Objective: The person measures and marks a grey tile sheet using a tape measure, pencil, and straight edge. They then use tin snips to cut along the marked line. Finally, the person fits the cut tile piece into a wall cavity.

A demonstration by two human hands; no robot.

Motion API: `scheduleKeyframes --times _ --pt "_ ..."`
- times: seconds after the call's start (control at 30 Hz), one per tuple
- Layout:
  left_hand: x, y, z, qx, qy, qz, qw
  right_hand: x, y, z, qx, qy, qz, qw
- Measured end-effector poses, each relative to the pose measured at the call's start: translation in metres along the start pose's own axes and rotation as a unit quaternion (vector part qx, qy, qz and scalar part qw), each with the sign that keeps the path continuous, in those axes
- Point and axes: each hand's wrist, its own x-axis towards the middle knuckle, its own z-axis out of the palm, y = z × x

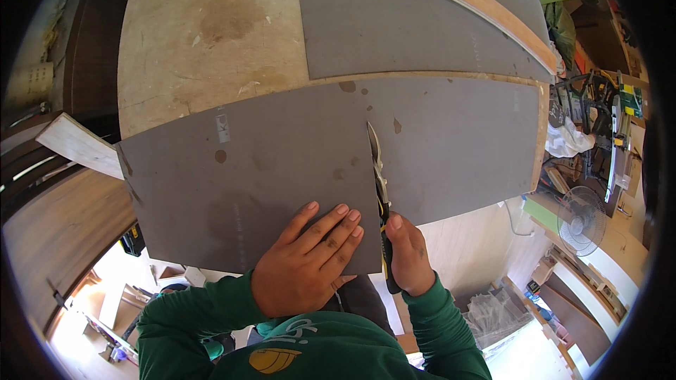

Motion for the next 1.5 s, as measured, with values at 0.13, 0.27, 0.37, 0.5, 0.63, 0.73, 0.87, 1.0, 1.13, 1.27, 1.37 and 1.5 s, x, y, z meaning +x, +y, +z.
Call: scheduleKeyframes --times 0.13,0.27,0.37,0.5,0.63,0.73,0.87,1.0,1.13,1.27,1.37,1.5 --pt "0.001 -0.001 0.000 0.003 0.000 0.001 1.000 -0.001 -0.003 -0.003 0.021 -0.015 0.022 0.999" --pt "0.002 -0.002 0.000 -0.002 0.001 0.002 1.000 0.001 -0.001 -0.004 0.004 -0.011 0.018 1.000" --pt "0.001 -0.001 -0.001 -0.013 -0.005 0.000 1.000 0.006 0.004 -0.002 0.003 0.000 -0.002 1.000" --pt "-0.001 0.000 -0.001 -0.008 0.000 0.001 1.000 0.006 0.002 -0.001 0.006 0.006 -0.012 1.000" --pt "0.001 -0.003 -0.002 -0.003 -0.002 0.005 1.000 0.004 -0.005 -0.002 0.010 -0.008 0.030 0.999" --pt "0.002 -0.005 -0.002 -0.011 -0.002 0.000 1.000 0.006 -0.005 -0.001 0.011 -0.003 0.034 0.999" --pt "0.006 -0.018 -0.010 -0.078 -0.028 0.021 0.996 0.011 -0.001 -0.001 -0.008 0.006 0.019 1.000" --pt "0.041 -0.077 -0.021 0.049 0.105 0.037 0.993 0.010 -0.001 -0.002 -0.027 0.011 -0.001 1.000" --pt "0.097 -0.134 -0.021 0.048 0.267 -0.011 0.962 0.009 -0.002 0.001 -0.012 0.009 0.010 1.000" --pt "0.114 -0.135 -0.004 0.086 0.310 -0.032 0.946 0.011 -0.001 0.003 0.004 0.007 0.020 1.000" --pt "0.112 -0.134 -0.004 0.106 0.307 -0.026 0.945 0.013 -0.002 0.003 0.023 0.001 0.028 0.999" --pt "0.111 -0.136 -0.004 0.105 0.304 -0.021 0.947 0.015 -0.007 0.002 0.022 0.000 0.031 0.999"
